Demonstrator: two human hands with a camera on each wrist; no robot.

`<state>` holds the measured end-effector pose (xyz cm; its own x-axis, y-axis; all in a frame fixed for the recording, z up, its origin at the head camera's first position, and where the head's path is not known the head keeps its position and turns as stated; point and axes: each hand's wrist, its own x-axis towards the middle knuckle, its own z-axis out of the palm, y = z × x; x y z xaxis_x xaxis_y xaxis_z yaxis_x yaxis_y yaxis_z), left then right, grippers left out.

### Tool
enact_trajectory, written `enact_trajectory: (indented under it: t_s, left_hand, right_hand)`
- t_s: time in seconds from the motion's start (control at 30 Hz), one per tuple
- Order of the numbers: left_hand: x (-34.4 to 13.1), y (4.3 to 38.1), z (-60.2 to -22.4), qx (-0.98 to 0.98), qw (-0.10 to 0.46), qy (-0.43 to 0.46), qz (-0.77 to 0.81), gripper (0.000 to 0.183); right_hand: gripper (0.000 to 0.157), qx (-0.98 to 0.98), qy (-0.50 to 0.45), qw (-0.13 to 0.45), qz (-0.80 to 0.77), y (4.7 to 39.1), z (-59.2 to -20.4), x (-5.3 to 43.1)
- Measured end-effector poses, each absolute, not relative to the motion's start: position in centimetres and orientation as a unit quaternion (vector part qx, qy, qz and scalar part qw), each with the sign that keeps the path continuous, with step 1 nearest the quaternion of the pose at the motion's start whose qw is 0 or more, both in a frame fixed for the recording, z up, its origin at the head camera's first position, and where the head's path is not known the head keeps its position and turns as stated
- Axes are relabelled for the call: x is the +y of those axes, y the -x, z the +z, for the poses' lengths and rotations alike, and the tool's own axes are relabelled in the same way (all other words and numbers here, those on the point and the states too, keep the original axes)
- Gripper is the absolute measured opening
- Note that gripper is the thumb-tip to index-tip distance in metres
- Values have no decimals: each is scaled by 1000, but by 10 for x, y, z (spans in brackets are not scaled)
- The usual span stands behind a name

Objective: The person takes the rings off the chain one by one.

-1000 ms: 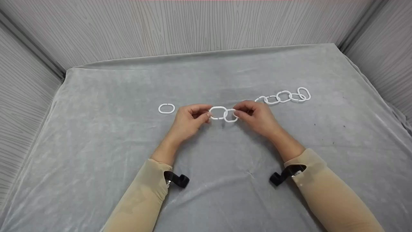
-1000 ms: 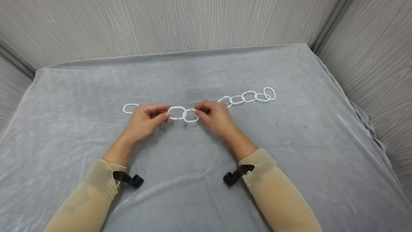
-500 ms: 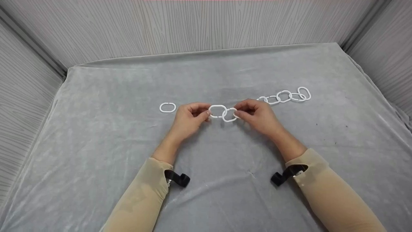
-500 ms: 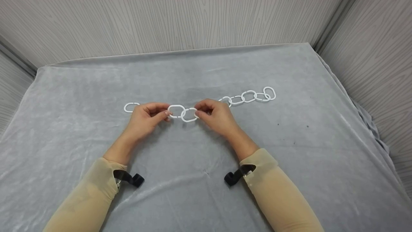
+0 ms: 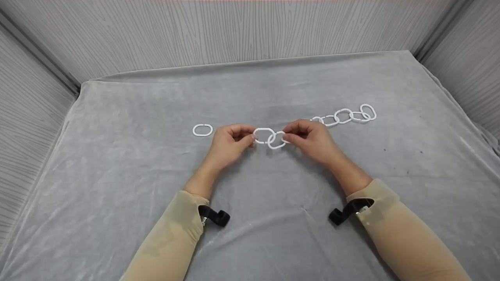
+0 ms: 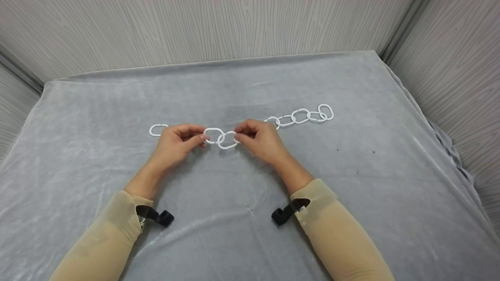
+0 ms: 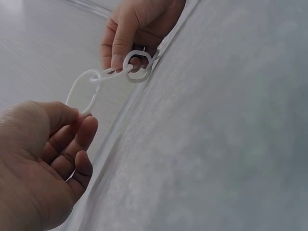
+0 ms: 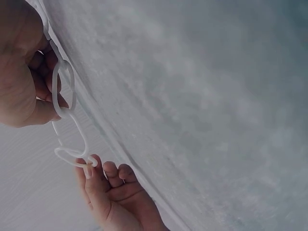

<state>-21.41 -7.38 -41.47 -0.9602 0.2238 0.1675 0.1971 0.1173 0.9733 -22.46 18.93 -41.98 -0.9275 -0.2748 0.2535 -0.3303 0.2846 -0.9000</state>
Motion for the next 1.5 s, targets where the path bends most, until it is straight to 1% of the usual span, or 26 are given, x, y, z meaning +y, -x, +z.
enact_trajectory:
  t_s: [0.43,0.67,0.93,1.5]
  left_hand:
    - [-71,214,-411,741,45,-144,654,18]
    - [-69,213,-412,735,49,-147,661,17]
    - [-70,212,-412,732,68,-145,662,16]
    - [-69,210,-409,736,76,-151,655,11]
  right_hand:
    - [10,-795,-213,7,568,224,-416,188]
    - [8,-793,-227,4,565,223,-416,188]
    - [8,-794,-236,-4,561,221,-417,188]
    - [10,-795,-231,-24,560,217,-411,187]
